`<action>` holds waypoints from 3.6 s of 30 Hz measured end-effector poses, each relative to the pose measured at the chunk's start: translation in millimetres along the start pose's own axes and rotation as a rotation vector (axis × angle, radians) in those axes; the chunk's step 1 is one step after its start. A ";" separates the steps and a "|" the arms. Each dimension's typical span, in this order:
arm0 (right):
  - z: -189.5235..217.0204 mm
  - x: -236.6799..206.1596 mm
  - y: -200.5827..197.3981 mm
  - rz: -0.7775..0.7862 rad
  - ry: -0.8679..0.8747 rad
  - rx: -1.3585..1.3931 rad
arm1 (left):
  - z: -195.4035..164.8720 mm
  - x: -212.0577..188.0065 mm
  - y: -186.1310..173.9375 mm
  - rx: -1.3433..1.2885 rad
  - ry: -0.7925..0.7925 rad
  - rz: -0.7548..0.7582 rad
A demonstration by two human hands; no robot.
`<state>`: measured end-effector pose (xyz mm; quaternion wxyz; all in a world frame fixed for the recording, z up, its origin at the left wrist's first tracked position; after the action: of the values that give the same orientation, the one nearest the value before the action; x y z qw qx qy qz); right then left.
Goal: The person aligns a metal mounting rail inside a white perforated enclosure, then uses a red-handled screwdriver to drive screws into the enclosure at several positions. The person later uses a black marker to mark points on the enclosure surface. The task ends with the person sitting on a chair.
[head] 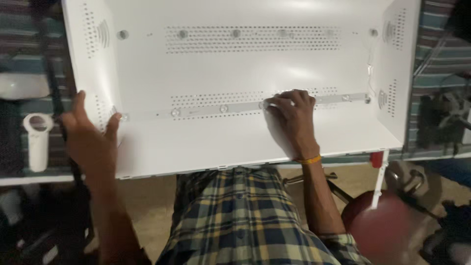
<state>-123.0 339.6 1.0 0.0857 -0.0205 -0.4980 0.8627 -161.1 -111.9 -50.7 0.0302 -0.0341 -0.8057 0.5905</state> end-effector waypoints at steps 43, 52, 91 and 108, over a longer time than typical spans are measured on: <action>-181.6 -30.8 -50.5 -0.254 0.510 -0.028 | 33.8 -19.9 16.8 0.274 0.127 -0.022; -179.5 -34.1 -42.0 -0.271 0.542 0.002 | 22.4 -18.6 10.2 0.357 0.102 -0.043; -185.9 -26.2 -47.3 -0.175 0.536 -0.007 | 4.7 3.8 0.8 -0.012 -0.016 0.064; -178.5 -35.9 -41.4 -0.186 0.509 -0.054 | -27.1 7.9 -7.8 0.061 0.091 -0.021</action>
<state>-60.9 506.6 -54.9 0.2864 -0.1932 -0.4829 0.8047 -166.6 -87.8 -35.0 0.0740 -0.0516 -0.7856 0.6122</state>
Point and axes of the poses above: each hand's wrist, its own x-axis towards the middle knuckle, its own y-axis out of the palm, z = x × y, the point moved 4 cm from there along x, towards the middle knuckle, and after that the axes turned 13 degrees about y, right-handed, at the moved point
